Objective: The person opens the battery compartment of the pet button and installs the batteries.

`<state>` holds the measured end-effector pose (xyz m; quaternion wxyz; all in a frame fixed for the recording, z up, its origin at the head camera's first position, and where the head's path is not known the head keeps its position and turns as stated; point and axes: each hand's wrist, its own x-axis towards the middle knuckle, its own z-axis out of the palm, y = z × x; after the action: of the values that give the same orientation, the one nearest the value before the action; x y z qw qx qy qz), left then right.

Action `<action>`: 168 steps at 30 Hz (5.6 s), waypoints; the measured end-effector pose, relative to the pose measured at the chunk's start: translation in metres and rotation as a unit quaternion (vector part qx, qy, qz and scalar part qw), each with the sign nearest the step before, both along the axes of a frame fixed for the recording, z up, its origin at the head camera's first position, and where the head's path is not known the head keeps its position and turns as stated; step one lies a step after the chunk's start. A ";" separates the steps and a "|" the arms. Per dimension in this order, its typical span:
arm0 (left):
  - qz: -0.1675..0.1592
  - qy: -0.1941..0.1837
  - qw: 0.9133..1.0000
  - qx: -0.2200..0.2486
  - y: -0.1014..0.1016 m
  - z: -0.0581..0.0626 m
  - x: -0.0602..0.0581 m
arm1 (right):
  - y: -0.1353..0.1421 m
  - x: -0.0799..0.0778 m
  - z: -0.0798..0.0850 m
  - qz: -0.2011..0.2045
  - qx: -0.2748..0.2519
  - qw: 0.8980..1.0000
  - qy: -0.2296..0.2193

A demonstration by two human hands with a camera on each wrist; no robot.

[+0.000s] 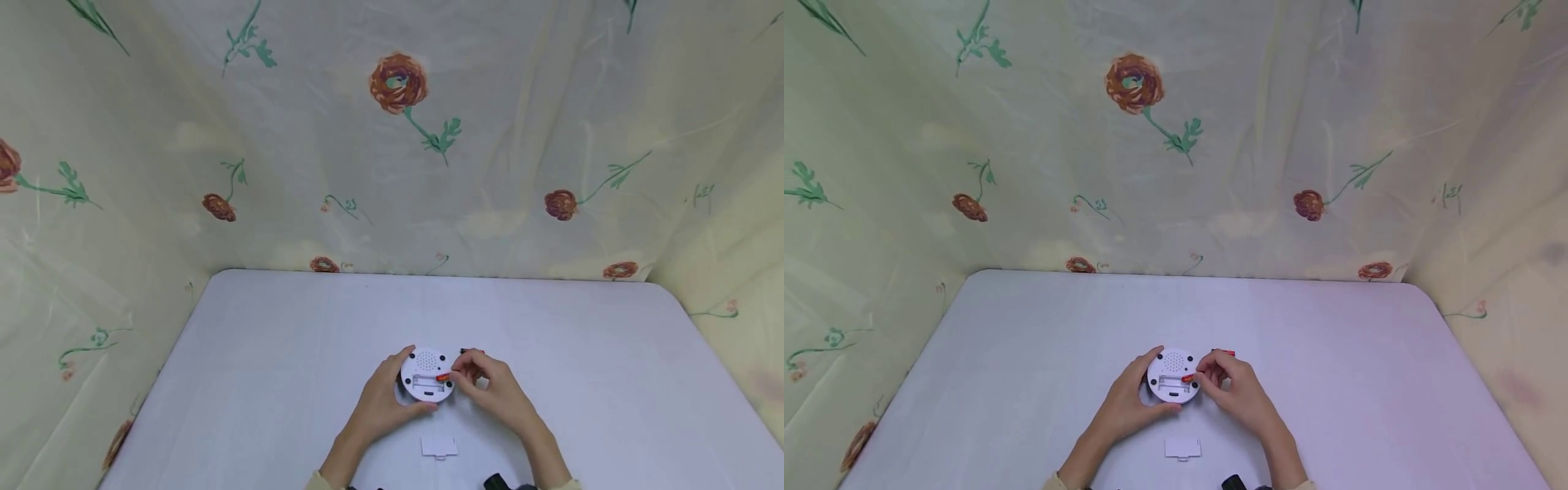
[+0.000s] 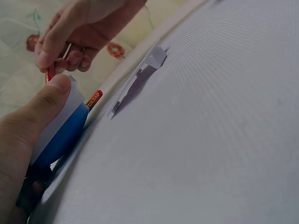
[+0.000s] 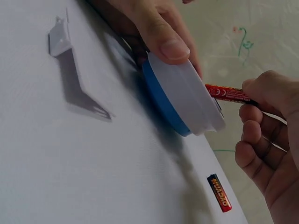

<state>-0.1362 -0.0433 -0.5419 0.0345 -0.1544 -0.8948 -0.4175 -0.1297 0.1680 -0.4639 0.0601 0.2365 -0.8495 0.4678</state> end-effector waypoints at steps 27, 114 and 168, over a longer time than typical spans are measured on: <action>-0.002 0.005 1.000 -0.002 0.000 0.001 0.000 | -0.005 -0.002 -0.006 0.008 0.005 1.000 -0.024; -0.001 -0.004 1.000 0.017 0.002 0.001 0.001 | -0.012 -0.010 -0.044 -0.025 0.035 0.998 0.052; -0.003 -0.011 1.000 0.005 0.003 0.002 0.000 | -0.009 -0.016 -0.030 -0.018 0.064 0.995 -0.071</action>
<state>-0.1360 -0.0404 -0.5399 0.0240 -0.1521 -0.8926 -0.4237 -0.1461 0.1587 -0.4942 -0.0074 0.1902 -0.8839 0.4272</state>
